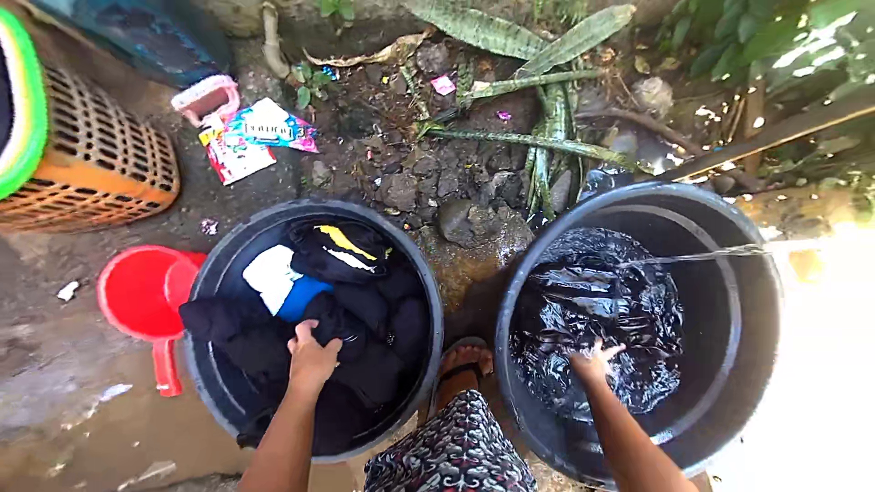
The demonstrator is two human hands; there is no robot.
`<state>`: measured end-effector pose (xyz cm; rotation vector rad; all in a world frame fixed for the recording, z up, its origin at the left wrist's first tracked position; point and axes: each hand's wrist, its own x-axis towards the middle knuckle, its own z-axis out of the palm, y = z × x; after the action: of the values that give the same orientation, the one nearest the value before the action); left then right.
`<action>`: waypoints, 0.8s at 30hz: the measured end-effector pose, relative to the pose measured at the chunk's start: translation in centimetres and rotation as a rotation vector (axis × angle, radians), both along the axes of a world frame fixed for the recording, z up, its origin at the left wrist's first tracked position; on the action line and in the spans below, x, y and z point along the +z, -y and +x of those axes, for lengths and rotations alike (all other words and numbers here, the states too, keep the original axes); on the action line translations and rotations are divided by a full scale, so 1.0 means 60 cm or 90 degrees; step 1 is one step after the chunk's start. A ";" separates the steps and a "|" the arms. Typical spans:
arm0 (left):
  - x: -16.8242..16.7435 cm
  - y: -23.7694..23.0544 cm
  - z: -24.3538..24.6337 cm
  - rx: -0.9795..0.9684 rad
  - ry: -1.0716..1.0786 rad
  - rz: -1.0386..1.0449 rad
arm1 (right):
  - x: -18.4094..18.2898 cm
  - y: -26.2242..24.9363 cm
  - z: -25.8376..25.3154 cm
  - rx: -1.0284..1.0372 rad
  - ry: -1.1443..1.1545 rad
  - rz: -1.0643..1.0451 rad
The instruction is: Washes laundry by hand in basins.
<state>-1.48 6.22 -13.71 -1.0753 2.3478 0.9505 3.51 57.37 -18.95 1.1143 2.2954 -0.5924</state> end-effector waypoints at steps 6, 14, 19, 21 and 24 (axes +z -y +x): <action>0.108 0.029 0.017 0.314 -0.129 0.341 | 0.116 -0.097 -0.116 -0.093 -0.111 -0.095; 0.345 -0.022 0.013 -0.020 -0.420 0.640 | 0.272 -0.152 -0.082 -0.168 -0.455 -0.307; 0.465 -0.247 -0.099 -0.424 -0.244 0.538 | 0.372 -0.067 -0.031 0.042 -0.472 -0.397; 0.477 -0.354 -0.128 -0.611 -0.146 0.506 | 0.385 -0.028 -0.002 -0.019 -0.501 -0.707; 0.454 -0.517 -0.125 -0.801 -0.033 0.468 | 0.378 -0.010 0.032 -0.163 -0.563 -0.812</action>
<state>-8.96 37.23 13.55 0.6636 1.8191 1.0686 5.45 57.96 3.71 0.4623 1.6025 -2.5293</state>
